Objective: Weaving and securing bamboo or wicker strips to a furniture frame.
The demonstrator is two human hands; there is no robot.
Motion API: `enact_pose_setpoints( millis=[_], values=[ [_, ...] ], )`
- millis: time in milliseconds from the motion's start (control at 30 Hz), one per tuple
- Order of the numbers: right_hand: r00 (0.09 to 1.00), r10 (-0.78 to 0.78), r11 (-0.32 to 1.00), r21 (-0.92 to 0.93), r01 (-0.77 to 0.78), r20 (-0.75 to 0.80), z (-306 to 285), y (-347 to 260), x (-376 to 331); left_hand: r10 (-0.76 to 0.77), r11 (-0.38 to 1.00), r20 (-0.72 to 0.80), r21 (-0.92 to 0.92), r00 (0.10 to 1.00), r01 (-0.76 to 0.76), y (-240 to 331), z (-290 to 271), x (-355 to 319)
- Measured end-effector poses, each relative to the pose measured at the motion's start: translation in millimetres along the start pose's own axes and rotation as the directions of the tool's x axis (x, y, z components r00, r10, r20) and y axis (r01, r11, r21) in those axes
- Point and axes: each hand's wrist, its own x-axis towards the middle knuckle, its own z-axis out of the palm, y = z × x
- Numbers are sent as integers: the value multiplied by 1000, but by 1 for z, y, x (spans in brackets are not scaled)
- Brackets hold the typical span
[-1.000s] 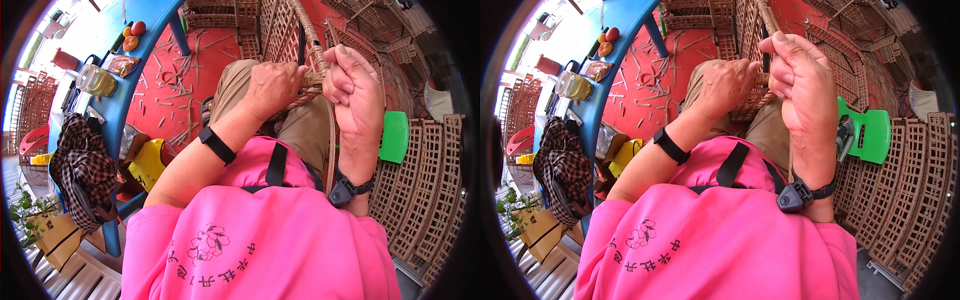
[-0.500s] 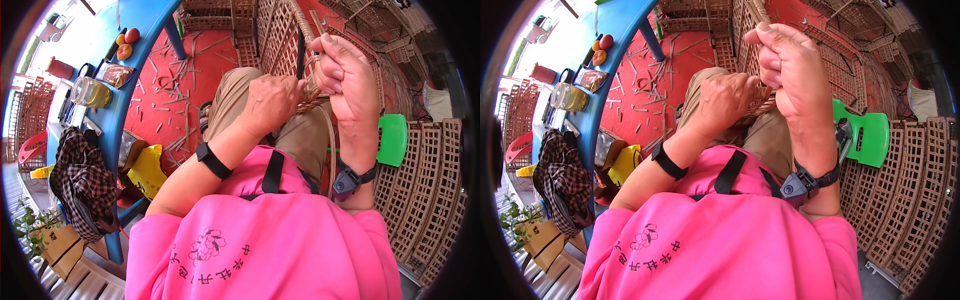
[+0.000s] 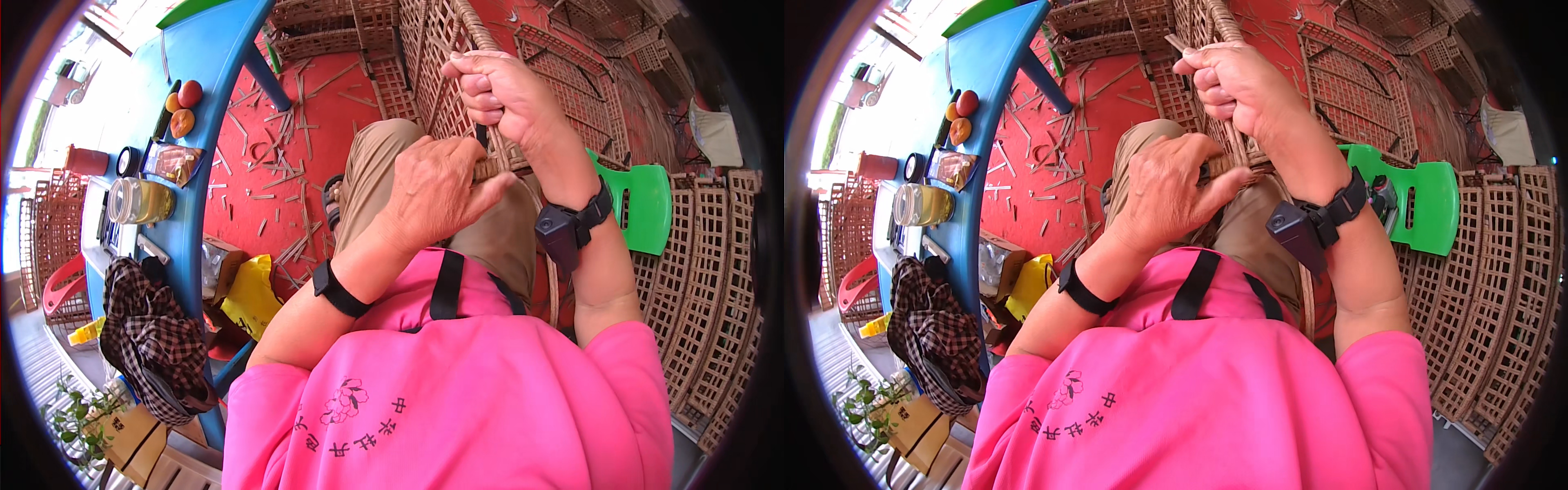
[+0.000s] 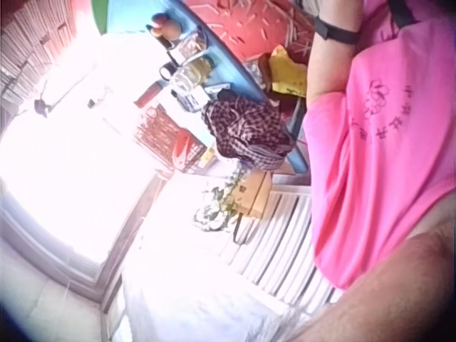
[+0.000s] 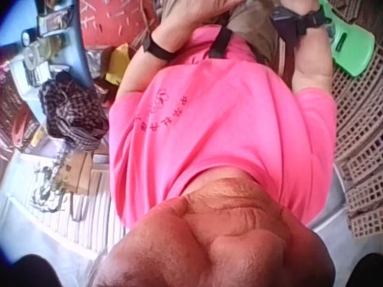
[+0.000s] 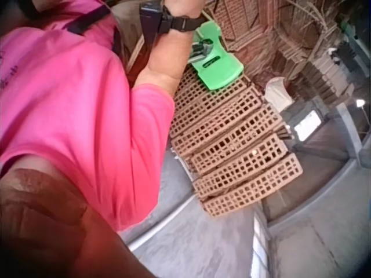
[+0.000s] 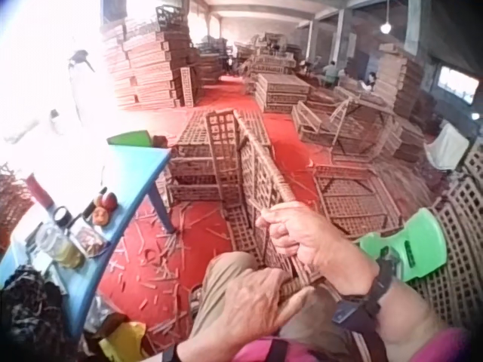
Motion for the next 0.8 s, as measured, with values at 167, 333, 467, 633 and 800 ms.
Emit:
enact_pose_setpoints(
  millis=[167,333,467,633,800],
  values=[
    [996,94,994,-64,-94,6,-3,6,9,204,972,-80,136,976,-192,3,2,2],
    [992,125,991,-48,-125,7,-4,10,8,308,943,-53,149,950,-297,5,3,4],
    [999,-2,976,-219,9,35,-1,13,5,290,949,31,120,957,-291,12,-2,8],
    [634,-771,420,-701,577,61,11,-3,-15,232,963,170,97,958,-251,18,-8,19],
    [490,-866,489,-371,790,-97,-13,-9,-90,233,972,267,-32,935,-233,12,-16,34]
  ],
)
